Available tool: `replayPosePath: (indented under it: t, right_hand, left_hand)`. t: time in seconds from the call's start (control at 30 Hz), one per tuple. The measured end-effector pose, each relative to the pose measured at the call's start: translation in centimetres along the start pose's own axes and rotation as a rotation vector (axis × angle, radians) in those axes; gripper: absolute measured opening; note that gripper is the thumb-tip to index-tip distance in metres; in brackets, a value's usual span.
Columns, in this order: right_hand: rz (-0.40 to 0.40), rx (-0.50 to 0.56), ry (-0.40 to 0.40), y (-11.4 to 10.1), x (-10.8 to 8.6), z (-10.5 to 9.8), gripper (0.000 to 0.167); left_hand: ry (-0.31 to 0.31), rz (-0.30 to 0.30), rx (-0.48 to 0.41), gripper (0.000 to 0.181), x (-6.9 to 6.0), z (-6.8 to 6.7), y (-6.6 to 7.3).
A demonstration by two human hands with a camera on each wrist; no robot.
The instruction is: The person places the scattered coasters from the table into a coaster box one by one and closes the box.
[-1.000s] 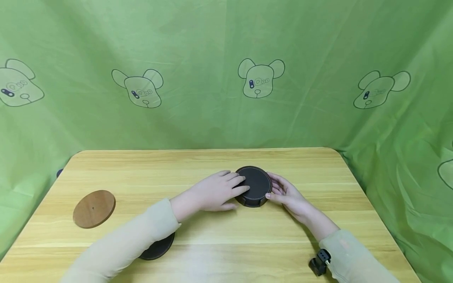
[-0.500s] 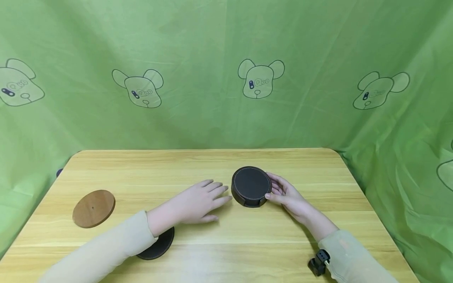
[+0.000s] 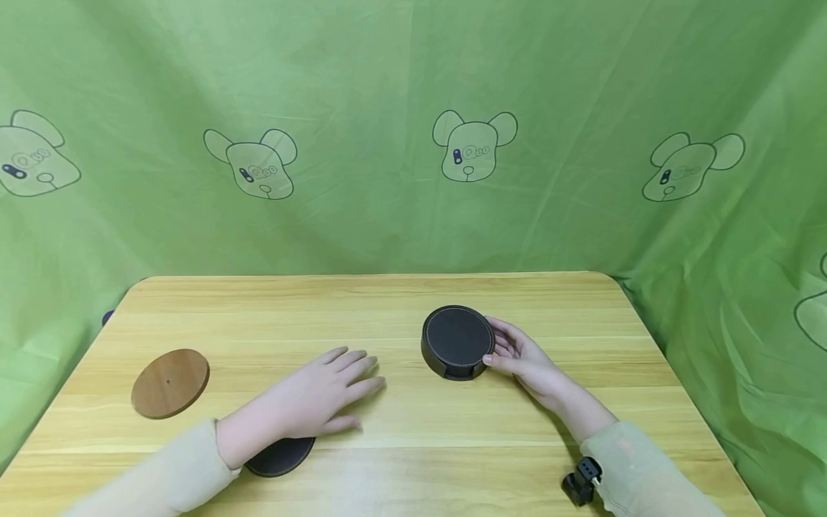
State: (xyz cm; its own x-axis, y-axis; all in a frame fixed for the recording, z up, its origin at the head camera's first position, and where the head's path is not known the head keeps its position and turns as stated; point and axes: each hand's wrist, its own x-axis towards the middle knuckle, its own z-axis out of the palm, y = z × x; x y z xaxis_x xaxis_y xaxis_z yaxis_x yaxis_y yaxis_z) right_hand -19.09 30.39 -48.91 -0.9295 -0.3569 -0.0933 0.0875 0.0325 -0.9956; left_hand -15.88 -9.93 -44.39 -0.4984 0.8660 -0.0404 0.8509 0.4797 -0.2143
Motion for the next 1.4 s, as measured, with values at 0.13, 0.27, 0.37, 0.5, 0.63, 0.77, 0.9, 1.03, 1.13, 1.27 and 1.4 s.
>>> replayPosePath:
  t: [0.13, 0.27, 0.37, 0.5, 0.63, 0.77, 0.9, 1.03, 1.13, 1.27, 1.4]
  right_hand:
    - [-0.008, 0.002, 0.001, 0.0, 0.0, 0.0, 0.083]
    - [-0.016, 0.002, -0.001, 0.0, 0.0, 0.1, 0.082]
    - [-0.012, 0.001, -0.002, 0.0, -0.1, 0.1, 0.082]
    - [-0.005, 0.001, -0.002, 0.1, -0.1, 0.2, 0.082]
    - [-0.006, 0.003, 0.001, 0.1, -0.1, 0.2, 0.082]
    - [-0.008, 0.002, 0.002, 0.0, -0.1, 0.1, 0.082]
    - [-0.002, -0.004, 0.004, 0.0, 0.0, 0.1, 0.082]
    - [0.002, -0.009, 0.007, -0.1, 0.0, 0.1, 0.083]
    - [0.003, -0.009, 0.01, -0.1, -0.1, 0.1, 0.083]
    - [-0.002, -0.003, 0.01, -0.2, -0.2, 0.2, 0.083]
    - [-0.012, 0.004, 0.008, -0.3, -0.3, 0.3, 0.082]
  left_hand:
    - [-0.004, -0.027, -0.048, 0.068, -1.6, 0.4, 0.1]
    - [-0.026, -0.057, -0.086, 0.069, -2.9, 1.0, 0.2]
    - [-0.05, -0.072, -0.104, 0.07, -3.7, 1.5, 0.3]
    - [-0.071, -0.077, -0.114, 0.071, -4.5, 1.8, 0.6]
    - [-0.04, -0.087, -0.12, 0.07, -5.3, 1.9, 0.9]
    - [0.004, -0.103, -0.131, 0.071, -6.0, 2.0, 1.0]
    - [0.011, -0.13, -0.147, 0.076, -6.5, 2.2, 1.0]
    - [-0.003, -0.16, -0.171, 0.082, -7.0, 2.3, 0.9]
    - [-0.01, -0.165, -0.176, 0.085, -7.3, 2.4, 0.9]
    - [-0.012, -0.163, -0.184, 0.087, -7.7, 2.4, 0.9]
    - [-0.012, -0.167, -0.212, 0.087, -8.1, 2.3, 0.7]
